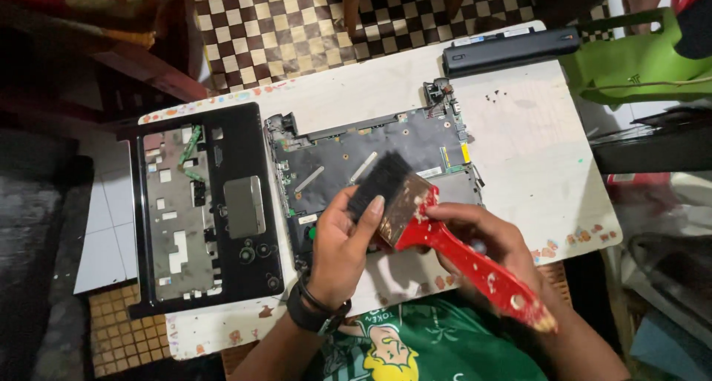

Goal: Repairing a laptop by removing internal screws with a screwdriver and cleaning components with a brush

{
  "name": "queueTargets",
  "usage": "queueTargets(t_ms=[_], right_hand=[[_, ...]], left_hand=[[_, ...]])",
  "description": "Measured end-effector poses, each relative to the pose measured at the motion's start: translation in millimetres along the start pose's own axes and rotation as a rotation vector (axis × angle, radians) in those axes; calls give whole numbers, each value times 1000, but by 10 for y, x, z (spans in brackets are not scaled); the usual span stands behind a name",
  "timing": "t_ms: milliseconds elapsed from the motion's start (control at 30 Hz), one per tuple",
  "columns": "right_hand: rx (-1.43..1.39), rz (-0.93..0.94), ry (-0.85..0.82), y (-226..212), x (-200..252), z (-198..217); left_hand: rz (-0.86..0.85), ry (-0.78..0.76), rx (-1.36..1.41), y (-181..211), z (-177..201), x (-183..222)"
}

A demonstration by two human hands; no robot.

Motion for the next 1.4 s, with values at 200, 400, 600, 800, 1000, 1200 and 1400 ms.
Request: queueTargets(t_ms=[200,400,600,800,1000,1200,1400], right_hand=[[458,29,222,-431,-110,-21],[861,-90,248,-177,-75,173],[663,-82,-31,-191,-7,103],[557,-137,-27,-226,-114,-17],[553,77,95,-499,-191,-42],[657,136,-182,-517,-70,-137],[542,314,-464,-524,-87,-415]], left_hand=[[-17,21,-508,298,54,104],[-628,43,-1114,672,208,481],[-765,-9,-1369,394,198,674],[-804,35,-1355,389,214,722],[-833,55,-1343,379,223,763],[-840,71,-1343,289,282,765],[-936,144,-1329,308,268,878]])
Point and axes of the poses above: each hand's wrist, its own x-axis away from the middle knuckle, its own z-axis out of the back of the hand, y = z × x, the point moved 8 cm from there along -x, towards the middle knuckle, and after that the axes turned 6 degrees about z, right-handed, at the moved point
